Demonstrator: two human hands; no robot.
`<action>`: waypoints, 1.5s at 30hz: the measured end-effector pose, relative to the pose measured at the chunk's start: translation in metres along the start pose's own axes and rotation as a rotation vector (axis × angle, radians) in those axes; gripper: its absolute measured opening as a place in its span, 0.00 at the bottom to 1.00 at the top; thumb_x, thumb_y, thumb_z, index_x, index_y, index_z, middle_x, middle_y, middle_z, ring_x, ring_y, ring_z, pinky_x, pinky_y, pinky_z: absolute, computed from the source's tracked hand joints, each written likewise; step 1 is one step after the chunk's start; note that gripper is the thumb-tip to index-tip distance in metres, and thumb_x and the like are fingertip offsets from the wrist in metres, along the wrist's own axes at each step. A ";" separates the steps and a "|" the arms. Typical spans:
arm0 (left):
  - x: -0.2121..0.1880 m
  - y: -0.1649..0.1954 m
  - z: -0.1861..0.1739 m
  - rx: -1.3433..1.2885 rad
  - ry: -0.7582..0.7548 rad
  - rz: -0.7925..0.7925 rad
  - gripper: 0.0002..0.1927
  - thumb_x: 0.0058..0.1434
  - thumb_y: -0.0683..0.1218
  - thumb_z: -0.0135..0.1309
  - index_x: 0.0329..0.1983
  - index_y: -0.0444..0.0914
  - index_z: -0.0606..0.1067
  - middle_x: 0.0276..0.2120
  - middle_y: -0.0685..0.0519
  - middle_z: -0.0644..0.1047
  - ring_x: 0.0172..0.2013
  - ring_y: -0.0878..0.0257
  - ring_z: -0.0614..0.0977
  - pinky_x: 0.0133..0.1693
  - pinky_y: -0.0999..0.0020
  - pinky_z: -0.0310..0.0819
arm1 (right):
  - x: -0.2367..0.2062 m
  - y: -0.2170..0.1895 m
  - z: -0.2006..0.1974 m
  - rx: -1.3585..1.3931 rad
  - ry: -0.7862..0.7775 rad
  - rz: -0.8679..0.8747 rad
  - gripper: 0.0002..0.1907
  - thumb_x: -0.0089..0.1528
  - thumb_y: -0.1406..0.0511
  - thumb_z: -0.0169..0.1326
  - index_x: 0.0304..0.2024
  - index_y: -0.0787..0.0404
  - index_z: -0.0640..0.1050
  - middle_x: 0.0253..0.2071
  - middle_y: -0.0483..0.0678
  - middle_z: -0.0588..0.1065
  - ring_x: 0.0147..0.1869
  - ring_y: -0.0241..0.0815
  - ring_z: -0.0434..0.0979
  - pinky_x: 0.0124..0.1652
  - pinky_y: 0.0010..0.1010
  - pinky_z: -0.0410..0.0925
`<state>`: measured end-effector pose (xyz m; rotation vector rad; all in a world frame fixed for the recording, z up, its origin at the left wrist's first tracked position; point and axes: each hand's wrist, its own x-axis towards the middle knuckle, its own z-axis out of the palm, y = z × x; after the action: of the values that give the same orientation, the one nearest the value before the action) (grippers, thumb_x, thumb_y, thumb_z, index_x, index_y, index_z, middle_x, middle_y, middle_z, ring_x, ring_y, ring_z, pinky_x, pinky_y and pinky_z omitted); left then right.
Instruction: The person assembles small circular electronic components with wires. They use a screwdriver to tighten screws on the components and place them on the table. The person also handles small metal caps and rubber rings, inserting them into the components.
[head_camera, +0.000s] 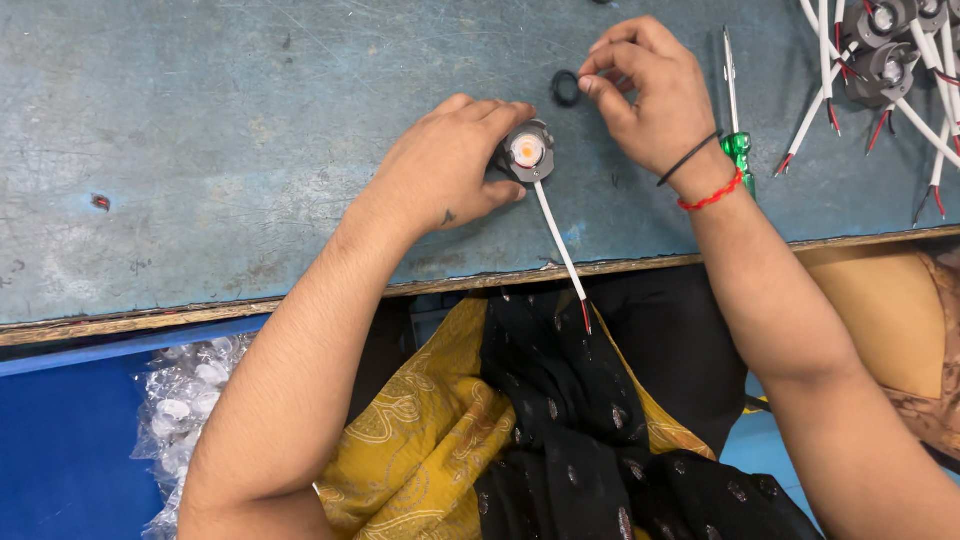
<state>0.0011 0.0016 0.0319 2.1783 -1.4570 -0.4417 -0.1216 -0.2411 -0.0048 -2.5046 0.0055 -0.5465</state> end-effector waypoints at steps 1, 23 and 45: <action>0.000 0.000 0.000 0.002 0.001 0.003 0.40 0.48 0.53 0.71 0.64 0.44 0.69 0.57 0.52 0.76 0.56 0.54 0.74 0.57 0.57 0.69 | 0.000 -0.002 0.000 0.010 -0.009 0.000 0.05 0.68 0.74 0.62 0.46 0.65 0.81 0.54 0.49 0.75 0.52 0.40 0.81 0.49 0.25 0.76; -0.003 -0.004 0.002 -0.010 0.027 0.032 0.40 0.48 0.52 0.71 0.64 0.43 0.69 0.56 0.51 0.77 0.56 0.52 0.75 0.57 0.57 0.69 | 0.009 -0.047 -0.017 0.115 -0.104 -0.055 0.06 0.67 0.73 0.62 0.44 0.64 0.77 0.63 0.53 0.74 0.63 0.48 0.78 0.60 0.36 0.73; -0.002 -0.006 0.004 -0.005 0.018 0.020 0.42 0.46 0.52 0.72 0.64 0.41 0.69 0.56 0.50 0.76 0.57 0.52 0.74 0.57 0.56 0.69 | 0.006 -0.064 -0.018 0.044 -0.291 -0.210 0.18 0.63 0.67 0.66 0.54 0.61 0.79 0.70 0.54 0.66 0.67 0.51 0.74 0.63 0.39 0.71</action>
<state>0.0032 0.0048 0.0250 2.1565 -1.4649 -0.4171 -0.1307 -0.1979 0.0452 -2.5333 -0.3798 -0.2553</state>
